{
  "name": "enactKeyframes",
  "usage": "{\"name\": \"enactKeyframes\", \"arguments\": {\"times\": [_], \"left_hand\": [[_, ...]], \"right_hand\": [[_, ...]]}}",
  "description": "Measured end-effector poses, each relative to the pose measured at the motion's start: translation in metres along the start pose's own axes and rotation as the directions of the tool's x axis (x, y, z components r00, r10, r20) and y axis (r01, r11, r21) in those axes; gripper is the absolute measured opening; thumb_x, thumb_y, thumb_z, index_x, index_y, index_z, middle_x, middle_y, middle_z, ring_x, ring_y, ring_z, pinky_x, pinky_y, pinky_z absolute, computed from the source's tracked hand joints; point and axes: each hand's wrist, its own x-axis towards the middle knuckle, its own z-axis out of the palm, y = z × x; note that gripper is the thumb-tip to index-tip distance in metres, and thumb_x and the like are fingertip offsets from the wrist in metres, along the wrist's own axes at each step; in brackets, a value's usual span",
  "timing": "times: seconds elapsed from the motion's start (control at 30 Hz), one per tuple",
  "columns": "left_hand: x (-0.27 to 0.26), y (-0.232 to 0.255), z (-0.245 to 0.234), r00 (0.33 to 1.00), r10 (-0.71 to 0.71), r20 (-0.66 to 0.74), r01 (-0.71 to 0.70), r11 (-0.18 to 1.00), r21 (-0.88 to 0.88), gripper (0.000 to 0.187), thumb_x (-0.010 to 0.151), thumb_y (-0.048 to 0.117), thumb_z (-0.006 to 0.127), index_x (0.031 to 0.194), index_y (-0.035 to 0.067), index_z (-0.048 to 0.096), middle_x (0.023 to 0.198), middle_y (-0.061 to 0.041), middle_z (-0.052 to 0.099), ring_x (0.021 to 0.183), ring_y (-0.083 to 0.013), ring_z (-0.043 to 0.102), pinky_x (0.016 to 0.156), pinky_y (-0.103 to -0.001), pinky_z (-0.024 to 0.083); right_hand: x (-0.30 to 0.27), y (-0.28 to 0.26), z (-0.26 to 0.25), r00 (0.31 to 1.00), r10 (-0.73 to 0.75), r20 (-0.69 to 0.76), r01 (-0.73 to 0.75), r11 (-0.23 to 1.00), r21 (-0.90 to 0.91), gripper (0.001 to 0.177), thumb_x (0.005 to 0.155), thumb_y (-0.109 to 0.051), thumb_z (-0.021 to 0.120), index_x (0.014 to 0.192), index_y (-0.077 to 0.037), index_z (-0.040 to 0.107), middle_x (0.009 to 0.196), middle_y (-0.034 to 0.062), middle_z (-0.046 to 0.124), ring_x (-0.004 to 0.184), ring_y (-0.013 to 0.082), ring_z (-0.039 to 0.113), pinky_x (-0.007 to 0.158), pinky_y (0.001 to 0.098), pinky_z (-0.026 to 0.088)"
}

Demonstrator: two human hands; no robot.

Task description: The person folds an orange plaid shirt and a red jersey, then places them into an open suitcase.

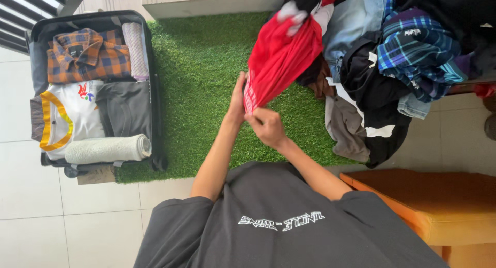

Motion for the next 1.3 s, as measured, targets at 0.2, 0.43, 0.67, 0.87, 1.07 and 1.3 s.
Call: {"name": "enactKeyframes", "arguments": {"times": [0.2, 0.43, 0.67, 0.87, 1.07, 1.3], "left_hand": [[-0.059, 0.017, -0.065, 0.961, 0.055, -0.27, 0.068, 0.902, 0.426, 0.038, 0.106, 0.027, 0.062, 0.135, 0.002, 0.059, 0.113, -0.011, 0.064, 0.091, -0.0166, 0.064, 0.081, -0.032, 0.054], [-0.153, 0.021, -0.047, 0.959, -0.088, -0.268, 0.272, 0.546, 0.793, 0.036, 0.096, 0.024, 0.066, 0.128, 0.008, 0.063, 0.114, -0.004, 0.07, 0.103, -0.0097, 0.065, 0.088, -0.029, 0.052], [-0.195, 0.085, -0.043, 0.545, 0.835, -0.081, -0.014, 0.105, 0.994, 0.023, 0.102, 0.006, 0.058, 0.122, 0.004, 0.069, 0.114, -0.008, 0.071, 0.099, -0.015, 0.065, 0.089, -0.029, 0.052], [-0.234, 0.148, -0.062, 0.33, 0.928, -0.171, -0.275, 0.268, 0.923, 0.01, 0.105, 0.003, 0.05, 0.115, 0.004, 0.054, 0.104, -0.002, 0.053, 0.092, -0.0129, 0.053, 0.085, -0.031, 0.048], [-0.241, 0.167, -0.053, 0.534, 0.835, -0.133, 0.29, -0.033, 0.956, 0.033, 0.103, 0.017, 0.055, 0.13, -0.001, 0.062, 0.126, -0.022, 0.066, 0.115, -0.032, 0.063, 0.1, -0.04, 0.047], [-0.168, 0.058, -0.042, 0.829, 0.541, -0.145, 0.334, -0.271, 0.903, 0.057, 0.09, 0.036, 0.071, 0.14, 0.01, 0.057, 0.149, -0.025, 0.048, 0.135, -0.0441, 0.049, 0.11, -0.051, 0.042]], "right_hand": [[-0.054, -0.012, -0.014, 0.797, 0.299, 0.525, -0.359, 0.933, 0.013, 0.022, 0.094, -0.02, 0.07, 0.083, -0.001, 0.067, 0.066, 0.0124, 0.062, 0.055, 0.0197, 0.057, 0.057, 0.0371, 0.047], [-0.057, -0.04, -0.019, 0.51, 0.206, 0.835, -0.386, 0.922, 0.009, 0.025, 0.092, -0.028, 0.068, 0.087, -0.003, 0.072, 0.074, 0.0104, 0.071, 0.066, 0.0153, 0.066, 0.068, 0.0345, 0.052], [-0.035, -0.036, 0.011, 0.63, 0.151, 0.762, -0.384, 0.913, 0.136, 0.025, 0.097, -0.028, 0.065, 0.106, -0.008, 0.076, 0.105, 0.0057, 0.075, 0.098, 0.0167, 0.071, 0.089, 0.0313, 0.055], [-0.02, 0.085, 0.013, 0.815, 0.536, 0.223, -0.543, 0.839, -0.031, 0.028, 0.098, -0.027, 0.064, 0.118, -0.009, 0.071, 0.105, 0.0052, 0.075, 0.094, 0.0129, 0.069, 0.086, 0.0302, 0.054], [-0.01, 0.204, -0.014, 0.89, 0.453, -0.04, -0.453, 0.873, -0.181, 0.036, 0.095, -0.024, 0.073, 0.127, -0.009, 0.066, 0.103, 0.0115, 0.066, 0.09, 0.0243, 0.068, 0.084, 0.0366, 0.056], [0.068, 0.195, -0.008, 0.995, -0.005, -0.104, -0.06, 0.79, -0.611, 0.055, 0.085, -0.02, 0.074, 0.136, -0.003, 0.061, 0.127, 0.0248, 0.06, 0.116, 0.0443, 0.056, 0.092, 0.0549, 0.045]]}}
